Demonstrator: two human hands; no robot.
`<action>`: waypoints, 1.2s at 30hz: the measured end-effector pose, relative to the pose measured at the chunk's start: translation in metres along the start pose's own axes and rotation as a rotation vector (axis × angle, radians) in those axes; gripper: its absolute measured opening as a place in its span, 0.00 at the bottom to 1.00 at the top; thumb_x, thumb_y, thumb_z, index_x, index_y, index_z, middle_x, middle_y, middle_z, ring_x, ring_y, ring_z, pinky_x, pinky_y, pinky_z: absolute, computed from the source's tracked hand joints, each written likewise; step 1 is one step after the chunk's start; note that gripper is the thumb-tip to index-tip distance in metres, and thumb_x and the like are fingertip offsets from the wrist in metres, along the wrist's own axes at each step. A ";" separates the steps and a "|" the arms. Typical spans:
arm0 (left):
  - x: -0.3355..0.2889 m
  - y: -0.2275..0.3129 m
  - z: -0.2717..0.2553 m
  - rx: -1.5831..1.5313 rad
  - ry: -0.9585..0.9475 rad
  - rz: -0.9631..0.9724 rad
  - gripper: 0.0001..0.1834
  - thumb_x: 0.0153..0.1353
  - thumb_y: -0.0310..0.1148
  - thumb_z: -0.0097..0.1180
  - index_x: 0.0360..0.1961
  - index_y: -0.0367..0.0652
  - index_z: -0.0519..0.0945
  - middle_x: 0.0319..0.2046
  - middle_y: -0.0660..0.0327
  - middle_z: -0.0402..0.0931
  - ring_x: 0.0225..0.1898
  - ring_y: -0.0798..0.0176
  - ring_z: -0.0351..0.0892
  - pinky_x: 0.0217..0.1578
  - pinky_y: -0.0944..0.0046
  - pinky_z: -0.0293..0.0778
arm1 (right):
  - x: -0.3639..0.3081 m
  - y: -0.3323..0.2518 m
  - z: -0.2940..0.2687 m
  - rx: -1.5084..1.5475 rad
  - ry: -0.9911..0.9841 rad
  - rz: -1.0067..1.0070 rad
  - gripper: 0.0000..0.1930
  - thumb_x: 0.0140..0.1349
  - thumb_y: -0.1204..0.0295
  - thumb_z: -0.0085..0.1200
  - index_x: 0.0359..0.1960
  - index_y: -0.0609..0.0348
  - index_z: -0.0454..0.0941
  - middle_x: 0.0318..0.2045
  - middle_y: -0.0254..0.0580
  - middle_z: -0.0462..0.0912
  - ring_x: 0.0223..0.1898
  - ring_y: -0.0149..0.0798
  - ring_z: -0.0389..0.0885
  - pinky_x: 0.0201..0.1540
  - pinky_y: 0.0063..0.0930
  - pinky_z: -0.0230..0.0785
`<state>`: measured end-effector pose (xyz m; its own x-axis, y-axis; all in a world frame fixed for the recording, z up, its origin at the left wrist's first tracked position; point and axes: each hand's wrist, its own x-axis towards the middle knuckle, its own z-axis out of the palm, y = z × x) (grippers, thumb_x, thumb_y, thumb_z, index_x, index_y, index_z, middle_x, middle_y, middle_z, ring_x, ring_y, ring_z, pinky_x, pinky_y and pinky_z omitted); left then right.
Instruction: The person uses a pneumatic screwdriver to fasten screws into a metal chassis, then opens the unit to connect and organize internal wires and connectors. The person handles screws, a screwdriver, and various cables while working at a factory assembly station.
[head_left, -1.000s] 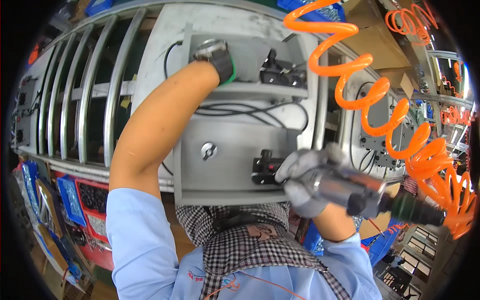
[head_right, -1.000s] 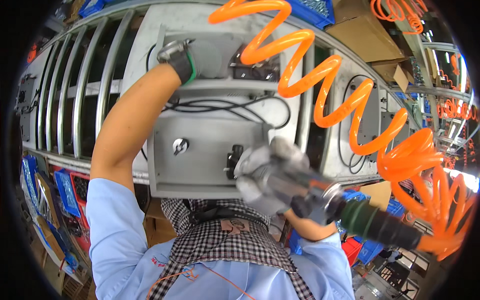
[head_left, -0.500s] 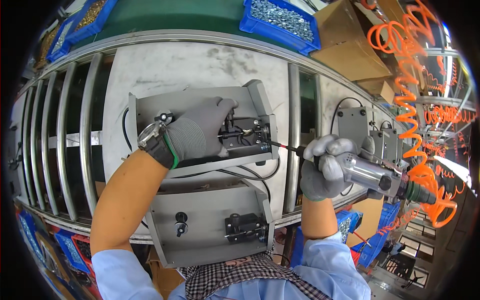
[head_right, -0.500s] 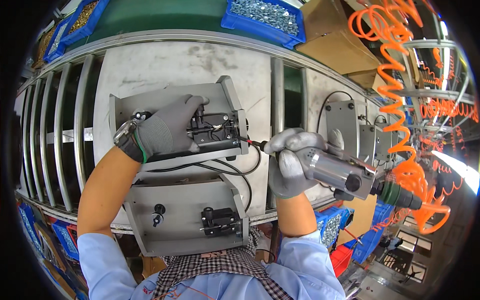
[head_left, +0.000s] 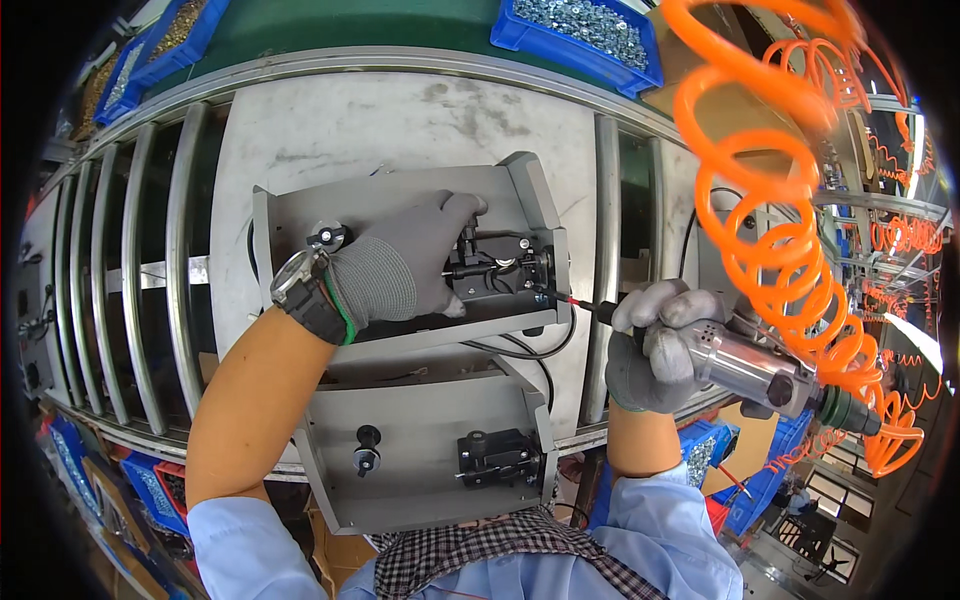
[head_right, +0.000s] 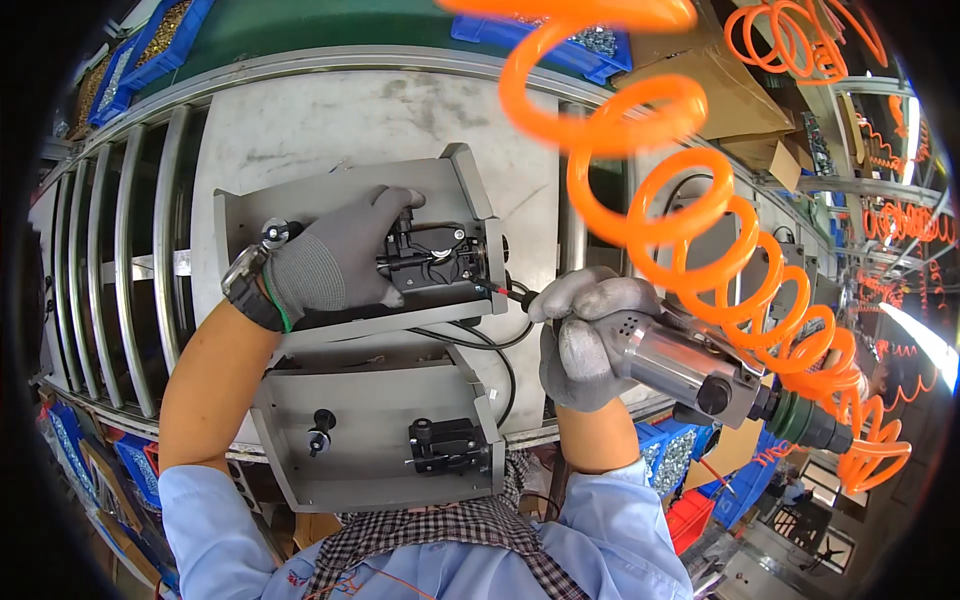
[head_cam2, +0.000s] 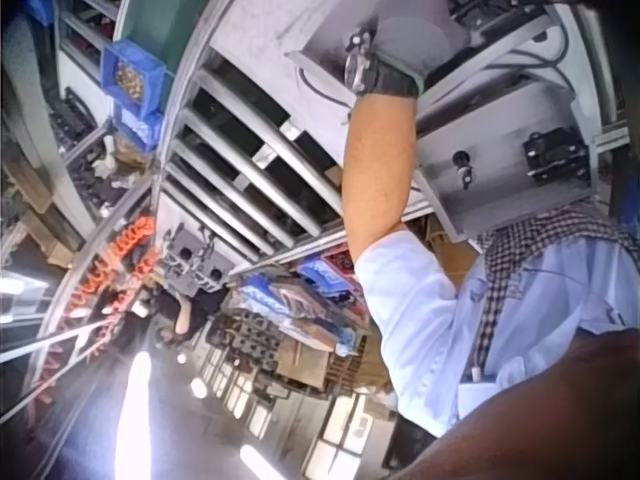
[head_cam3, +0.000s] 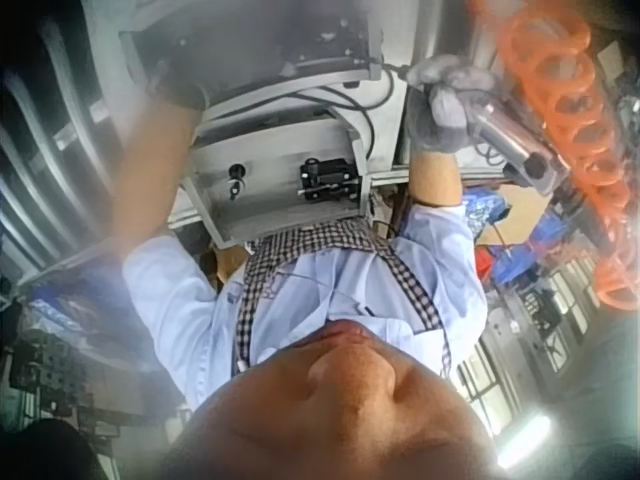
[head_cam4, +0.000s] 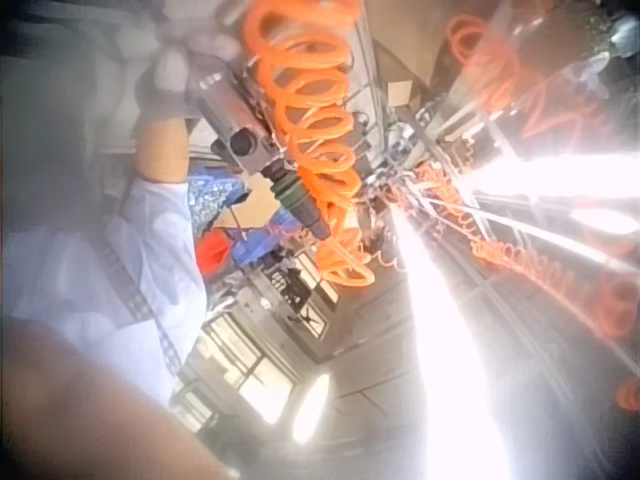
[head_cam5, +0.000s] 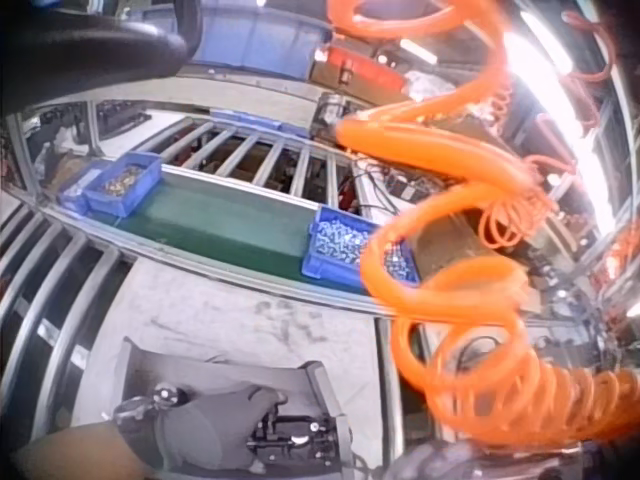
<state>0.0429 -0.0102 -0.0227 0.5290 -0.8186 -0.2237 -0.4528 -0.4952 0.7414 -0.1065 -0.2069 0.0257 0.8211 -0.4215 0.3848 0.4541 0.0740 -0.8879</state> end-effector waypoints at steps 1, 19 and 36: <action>0.000 0.001 -0.001 0.000 -0.003 0.000 0.49 0.37 0.34 0.77 0.61 0.39 0.62 0.49 0.46 0.71 0.51 0.44 0.75 0.53 0.54 0.72 | -0.001 0.001 0.000 0.000 0.006 -0.003 0.17 0.48 0.71 0.66 0.37 0.58 0.71 0.29 0.44 0.75 0.28 0.39 0.74 0.29 0.28 0.70; -0.003 0.008 -0.005 0.034 -0.017 -0.062 0.50 0.35 0.34 0.77 0.62 0.43 0.63 0.51 0.48 0.71 0.53 0.44 0.74 0.53 0.54 0.73 | 0.025 0.009 0.023 0.122 -0.236 0.045 0.24 0.44 0.88 0.62 0.42 0.56 0.66 0.26 0.43 0.76 0.30 0.41 0.80 0.30 0.34 0.79; -0.001 -0.004 -0.002 0.138 0.021 -0.061 0.47 0.31 0.41 0.78 0.55 0.40 0.68 0.45 0.51 0.73 0.48 0.46 0.76 0.47 0.53 0.75 | 0.036 0.018 0.049 -0.039 -0.355 0.004 0.19 0.53 0.75 0.65 0.46 0.53 0.71 0.28 0.43 0.76 0.30 0.42 0.78 0.33 0.33 0.77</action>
<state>0.0460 -0.0068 -0.0240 0.5733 -0.7799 -0.2513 -0.5129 -0.5807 0.6323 -0.0518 -0.1763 0.0354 0.8947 -0.0800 0.4393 0.4432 0.0377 -0.8956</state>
